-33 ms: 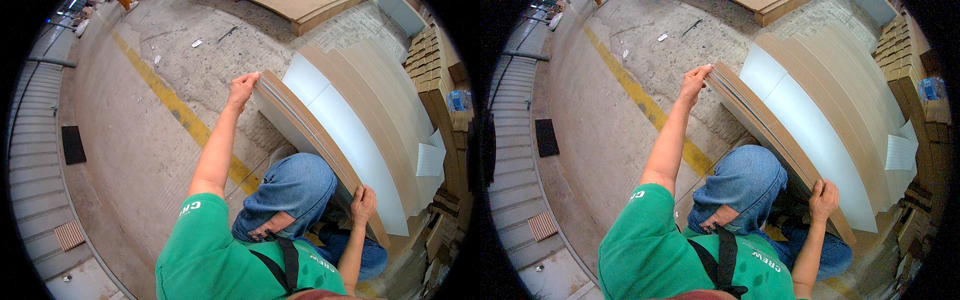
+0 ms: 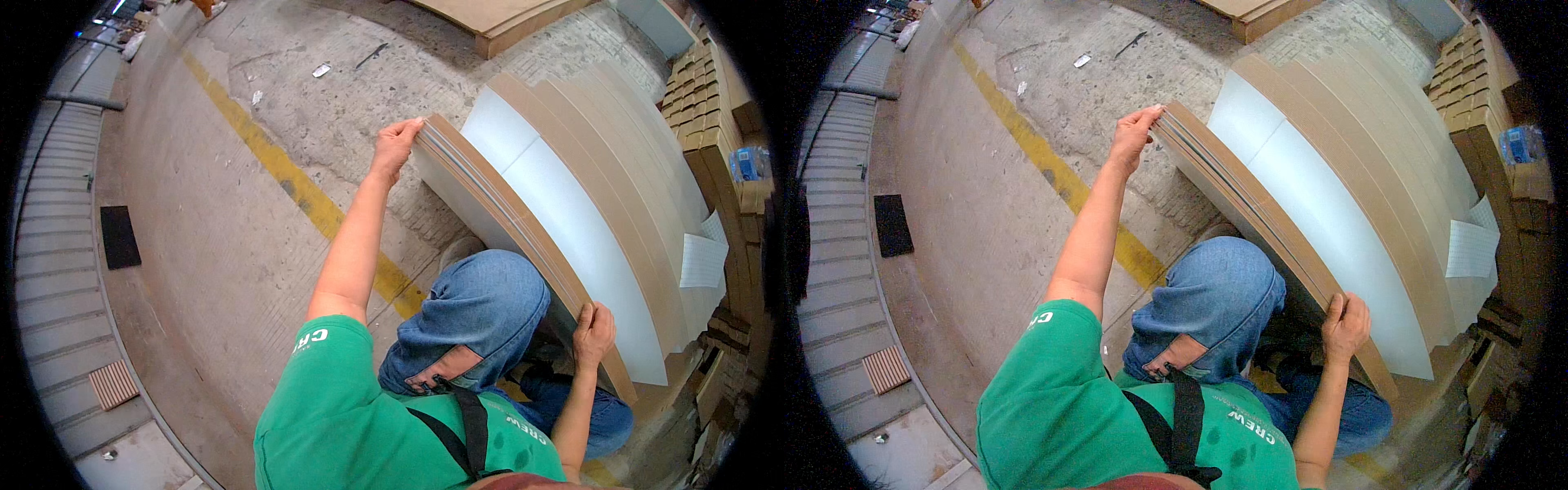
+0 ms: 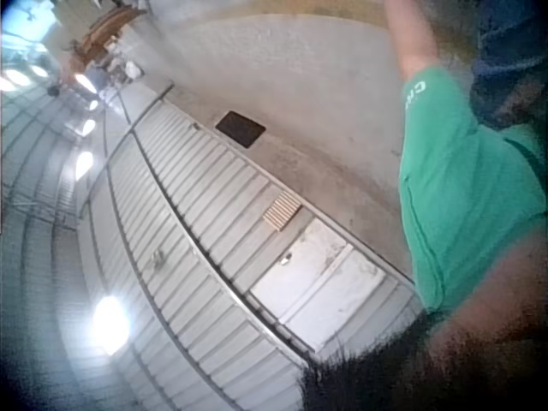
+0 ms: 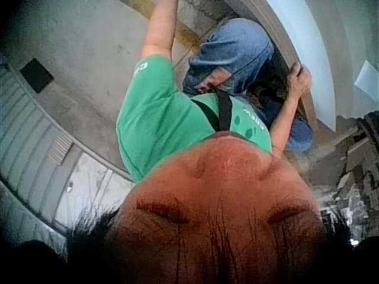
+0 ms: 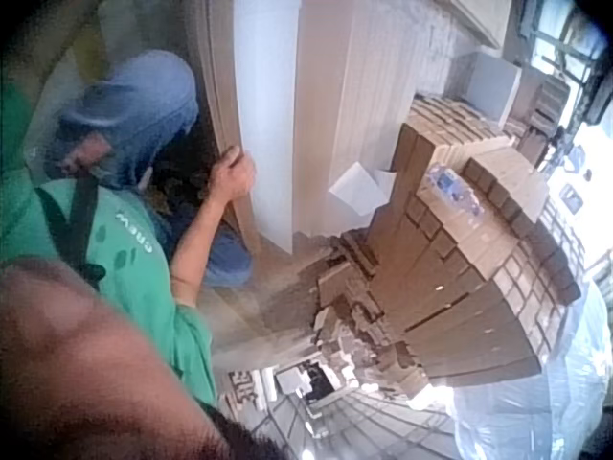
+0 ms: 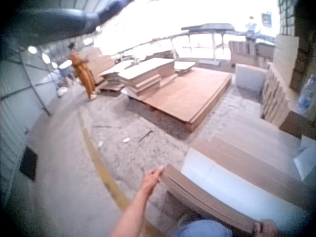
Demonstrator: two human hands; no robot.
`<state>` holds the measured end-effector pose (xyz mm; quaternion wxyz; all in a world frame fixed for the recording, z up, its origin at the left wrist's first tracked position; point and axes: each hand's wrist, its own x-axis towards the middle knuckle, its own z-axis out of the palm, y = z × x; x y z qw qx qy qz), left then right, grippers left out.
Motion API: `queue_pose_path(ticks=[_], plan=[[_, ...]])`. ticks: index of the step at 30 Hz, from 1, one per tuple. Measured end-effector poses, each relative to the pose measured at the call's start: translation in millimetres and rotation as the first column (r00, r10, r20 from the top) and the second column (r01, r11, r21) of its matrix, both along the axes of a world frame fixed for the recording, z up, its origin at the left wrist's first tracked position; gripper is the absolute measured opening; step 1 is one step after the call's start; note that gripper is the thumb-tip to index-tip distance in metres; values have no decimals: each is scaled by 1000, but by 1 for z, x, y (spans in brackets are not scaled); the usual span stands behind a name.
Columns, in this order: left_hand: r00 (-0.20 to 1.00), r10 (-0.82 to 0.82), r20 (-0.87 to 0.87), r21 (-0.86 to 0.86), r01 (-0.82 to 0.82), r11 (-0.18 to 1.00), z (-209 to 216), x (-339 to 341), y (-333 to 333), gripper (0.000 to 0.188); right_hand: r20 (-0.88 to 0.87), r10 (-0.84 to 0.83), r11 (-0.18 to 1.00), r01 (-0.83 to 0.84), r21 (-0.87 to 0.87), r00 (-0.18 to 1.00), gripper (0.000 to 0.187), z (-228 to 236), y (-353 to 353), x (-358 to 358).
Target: The person sits on the floor in a warehouse and repeatedly picks up large white sheets of cardboard, aligns them, and stacks them into a pile. The person handles the sheets one by one, ensuring they are flat and aligned before placing them on the stack.
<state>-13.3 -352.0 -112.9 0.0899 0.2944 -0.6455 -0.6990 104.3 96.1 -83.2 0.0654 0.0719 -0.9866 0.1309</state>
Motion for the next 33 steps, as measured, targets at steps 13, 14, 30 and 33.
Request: queue_pose_path(ticks=[13,14,30,33], plan=[[967,118,-225,-137,-151,979,-6,-7,9,24,19,-20,1000,20,-20,1000,30,2,-1,0],[974,120,-193,-131,-147,980,-7,-9,8,23,19,-18,1000,18,-18,1000,30,2,-2,0],[993,51,-108,25,-49,999,-10,-13,-2,18,17,-3,1000,3,3,1000,31,-4,3,1],[990,48,-132,17,-47,999,-10,-12,-1,16,14,-6,1000,6,-8,1000,32,-1,0,1]])
